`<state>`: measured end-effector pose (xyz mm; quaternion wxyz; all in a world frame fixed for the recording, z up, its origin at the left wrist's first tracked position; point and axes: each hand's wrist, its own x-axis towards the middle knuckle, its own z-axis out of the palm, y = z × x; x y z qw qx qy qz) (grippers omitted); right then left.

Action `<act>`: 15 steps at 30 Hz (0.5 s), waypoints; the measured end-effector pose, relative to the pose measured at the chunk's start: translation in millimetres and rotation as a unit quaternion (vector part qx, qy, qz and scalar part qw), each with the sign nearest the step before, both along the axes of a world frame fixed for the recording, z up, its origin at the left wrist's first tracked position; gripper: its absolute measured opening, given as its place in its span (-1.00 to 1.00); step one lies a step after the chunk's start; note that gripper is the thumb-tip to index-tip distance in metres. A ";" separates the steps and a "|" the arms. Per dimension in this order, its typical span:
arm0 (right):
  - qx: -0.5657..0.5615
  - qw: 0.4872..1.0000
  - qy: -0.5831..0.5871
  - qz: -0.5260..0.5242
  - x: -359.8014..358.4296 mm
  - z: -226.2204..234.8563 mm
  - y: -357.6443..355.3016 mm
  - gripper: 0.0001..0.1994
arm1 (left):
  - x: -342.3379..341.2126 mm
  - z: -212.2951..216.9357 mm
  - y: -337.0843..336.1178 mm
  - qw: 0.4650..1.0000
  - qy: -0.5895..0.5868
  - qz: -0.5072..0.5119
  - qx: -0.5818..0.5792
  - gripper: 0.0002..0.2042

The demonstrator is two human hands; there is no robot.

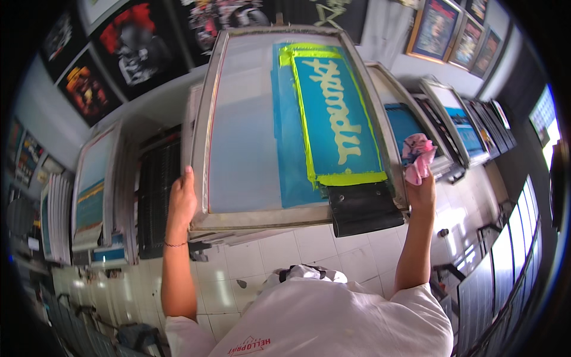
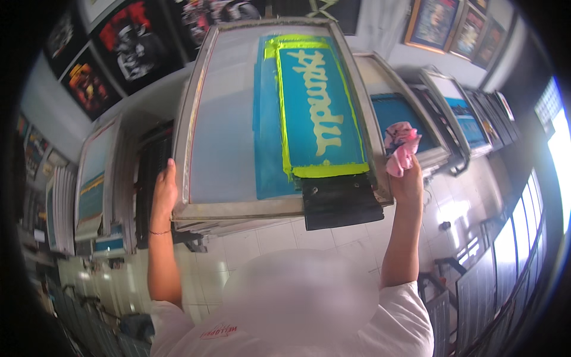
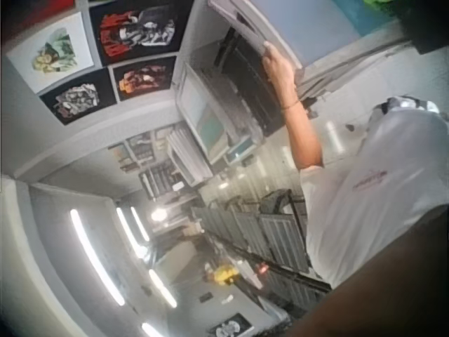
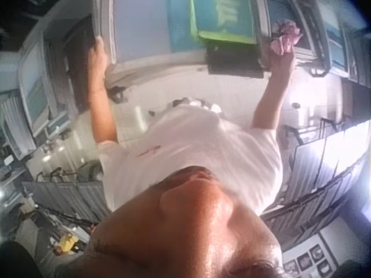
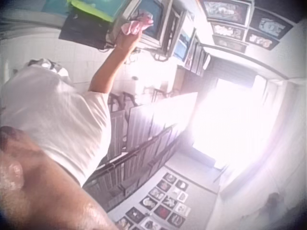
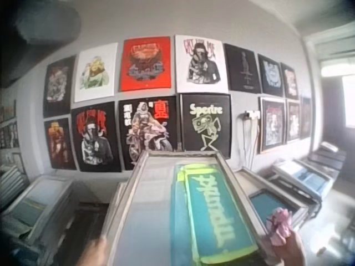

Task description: The person wipes ink from a squeegee with a cloth, dips a spatula into paint containers on the floor, and cleans several squeegees before returning one to a wall rack.

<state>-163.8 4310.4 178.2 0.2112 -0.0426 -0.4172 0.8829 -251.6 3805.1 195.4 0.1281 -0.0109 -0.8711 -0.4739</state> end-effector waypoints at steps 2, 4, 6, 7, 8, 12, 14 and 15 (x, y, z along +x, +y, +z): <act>-0.016 0.996 0.031 -0.088 42.1 17.1 25.3 -0.86 | -9.4 25.4 49.0 0.998 0.011 -0.048 -0.029 -0.40; 0.006 0.989 0.076 -0.129 99.1 6.8 78.2 -0.70 | -31.1 35.0 94.0 0.992 0.026 -0.113 -0.041 -0.42; 0.069 0.970 0.090 -0.217 158.8 -4.4 98.9 -0.63 | -38.9 42.9 154.9 0.980 0.078 -0.179 -0.025 -0.43; 0.115 0.950 0.079 -0.281 194.1 -6.6 113.1 -0.65 | -38.0 47.3 191.2 0.971 0.090 -0.218 -0.028 -0.44; 0.157 0.923 0.060 -0.346 230.3 -9.7 128.3 -0.68 | -37.8 50.3 229.4 0.960 0.100 -0.259 -0.029 -0.44; -0.020 0.903 0.175 -0.392 337.7 -5.4 89.7 -0.69 | -45.8 41.7 362.6 0.902 0.170 -0.398 -0.005 -0.42; -0.026 0.856 0.164 -0.489 370.9 2.7 51.2 -0.69 | -31.9 56.8 419.5 0.873 0.094 -0.475 -0.059 -0.41; -0.026 0.829 0.166 -0.533 396.3 -6.4 37.1 -0.69 | -25.9 60.4 450.2 0.853 0.061 -0.510 -0.088 -0.40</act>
